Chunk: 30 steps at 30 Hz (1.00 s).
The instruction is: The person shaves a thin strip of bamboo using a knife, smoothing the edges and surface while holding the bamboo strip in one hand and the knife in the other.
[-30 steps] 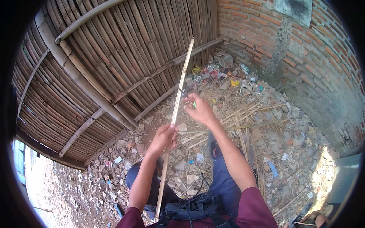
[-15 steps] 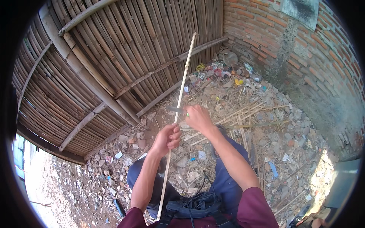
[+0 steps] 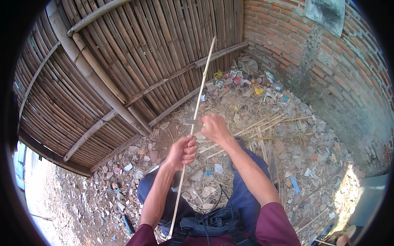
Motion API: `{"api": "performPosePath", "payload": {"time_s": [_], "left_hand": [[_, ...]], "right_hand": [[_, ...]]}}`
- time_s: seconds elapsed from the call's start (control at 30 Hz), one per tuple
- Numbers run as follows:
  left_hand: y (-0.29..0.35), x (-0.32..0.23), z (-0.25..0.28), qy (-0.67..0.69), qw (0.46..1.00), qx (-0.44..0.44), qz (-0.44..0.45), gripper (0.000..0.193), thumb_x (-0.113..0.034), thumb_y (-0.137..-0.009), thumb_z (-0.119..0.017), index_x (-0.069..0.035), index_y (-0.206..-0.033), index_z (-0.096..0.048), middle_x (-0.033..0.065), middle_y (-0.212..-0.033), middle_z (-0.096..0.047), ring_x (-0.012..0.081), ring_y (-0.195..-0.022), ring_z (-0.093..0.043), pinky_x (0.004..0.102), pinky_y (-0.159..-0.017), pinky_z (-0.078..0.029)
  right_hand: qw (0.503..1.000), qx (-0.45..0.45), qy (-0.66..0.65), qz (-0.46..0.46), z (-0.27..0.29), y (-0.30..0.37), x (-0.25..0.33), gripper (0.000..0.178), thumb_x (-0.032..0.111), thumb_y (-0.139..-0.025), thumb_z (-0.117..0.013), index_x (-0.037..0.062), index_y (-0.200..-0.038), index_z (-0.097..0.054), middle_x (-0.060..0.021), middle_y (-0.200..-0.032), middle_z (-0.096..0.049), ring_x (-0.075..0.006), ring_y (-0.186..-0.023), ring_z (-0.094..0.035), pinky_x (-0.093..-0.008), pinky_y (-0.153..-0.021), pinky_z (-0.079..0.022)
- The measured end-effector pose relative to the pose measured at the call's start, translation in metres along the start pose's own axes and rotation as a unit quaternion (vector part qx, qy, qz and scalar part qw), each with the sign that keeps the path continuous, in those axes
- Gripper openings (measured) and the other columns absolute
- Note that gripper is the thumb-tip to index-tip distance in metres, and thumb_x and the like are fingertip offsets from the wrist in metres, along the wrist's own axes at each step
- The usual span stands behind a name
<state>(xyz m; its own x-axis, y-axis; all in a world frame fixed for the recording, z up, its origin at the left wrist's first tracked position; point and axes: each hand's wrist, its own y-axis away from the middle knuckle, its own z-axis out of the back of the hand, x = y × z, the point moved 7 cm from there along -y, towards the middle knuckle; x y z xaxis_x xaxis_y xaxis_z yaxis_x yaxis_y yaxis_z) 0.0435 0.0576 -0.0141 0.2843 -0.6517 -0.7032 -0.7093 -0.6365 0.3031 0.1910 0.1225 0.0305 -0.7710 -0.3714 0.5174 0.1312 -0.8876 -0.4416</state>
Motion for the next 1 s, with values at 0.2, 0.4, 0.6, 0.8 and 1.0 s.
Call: {"api": "performPosePath", "payload": {"time_s": [0.2,0.4,0.6,0.8,1.0], "left_hand": [[0.0,0.002,-0.003,-0.027,1.0,-0.013,0.002,0.035,-0.039,-0.114,-0.038,-0.018,-0.087,-0.037,-0.0091,-0.064,-0.025,0.0032,-0.047,-0.017,0.0231,-0.038,-0.014],[0.002,0.001,-0.002,-0.037,0.999,-0.037,0.008,0.035,-0.04,-0.115,-0.037,-0.018,-0.087,-0.037,-0.0087,-0.064,-0.025,0.0031,-0.047,-0.016,0.0231,-0.037,-0.014],[0.008,0.007,-0.005,-0.05,0.997,-0.051,0.008,0.035,-0.038,-0.116,-0.037,-0.018,-0.088,-0.038,-0.0087,-0.064,-0.025,0.0034,-0.047,-0.016,0.0235,-0.037,-0.014],[0.019,0.023,-0.006,-0.063,0.995,-0.072,0.017,0.034,-0.037,-0.114,-0.04,-0.017,-0.086,-0.04,-0.0085,-0.065,-0.028,0.0034,-0.047,-0.019,0.0238,-0.039,-0.014],[0.05,0.06,0.004,-0.095,0.991,-0.078,0.057,0.037,-0.038,-0.116,-0.04,-0.017,-0.086,-0.037,-0.0071,-0.065,-0.027,0.0052,-0.048,-0.019,0.0259,-0.041,-0.014]], "right_hand": [[0.999,0.003,0.019,-0.027,-0.002,-0.001,-0.011,0.021,0.013,-0.072,-0.061,0.0053,-0.081,-0.078,-0.0269,-0.074,-0.07,-0.047,-0.074,-0.071,-0.056,-0.071,-0.056],[0.999,-0.018,0.036,-0.019,-0.002,-0.005,-0.01,0.017,0.013,-0.07,-0.062,0.0051,-0.075,-0.076,-0.027,-0.072,-0.069,-0.047,-0.073,-0.071,-0.0552,-0.069,-0.057],[0.999,-0.017,0.024,-0.043,0.0,-0.009,-0.033,0.02,0.012,-0.075,-0.059,0.0057,-0.081,-0.078,-0.0227,-0.065,-0.069,-0.0397,-0.06,-0.07,-0.0514,-0.061,-0.056],[0.986,-0.109,0.093,-0.082,0.004,-0.016,-0.079,0.017,0.011,-0.073,-0.063,0.0006,-0.074,-0.075,-0.0292,-0.07,-0.069,-0.048,-0.071,-0.072,-0.054,-0.07,-0.059],[0.96,-0.149,0.027,-0.236,0.034,-0.021,-0.135,0.022,0.014,-0.08,-0.063,-0.0002,-0.088,-0.079,-0.0325,-0.082,-0.071,-0.0491,-0.081,-0.073,-0.0557,-0.075,-0.06]]}}
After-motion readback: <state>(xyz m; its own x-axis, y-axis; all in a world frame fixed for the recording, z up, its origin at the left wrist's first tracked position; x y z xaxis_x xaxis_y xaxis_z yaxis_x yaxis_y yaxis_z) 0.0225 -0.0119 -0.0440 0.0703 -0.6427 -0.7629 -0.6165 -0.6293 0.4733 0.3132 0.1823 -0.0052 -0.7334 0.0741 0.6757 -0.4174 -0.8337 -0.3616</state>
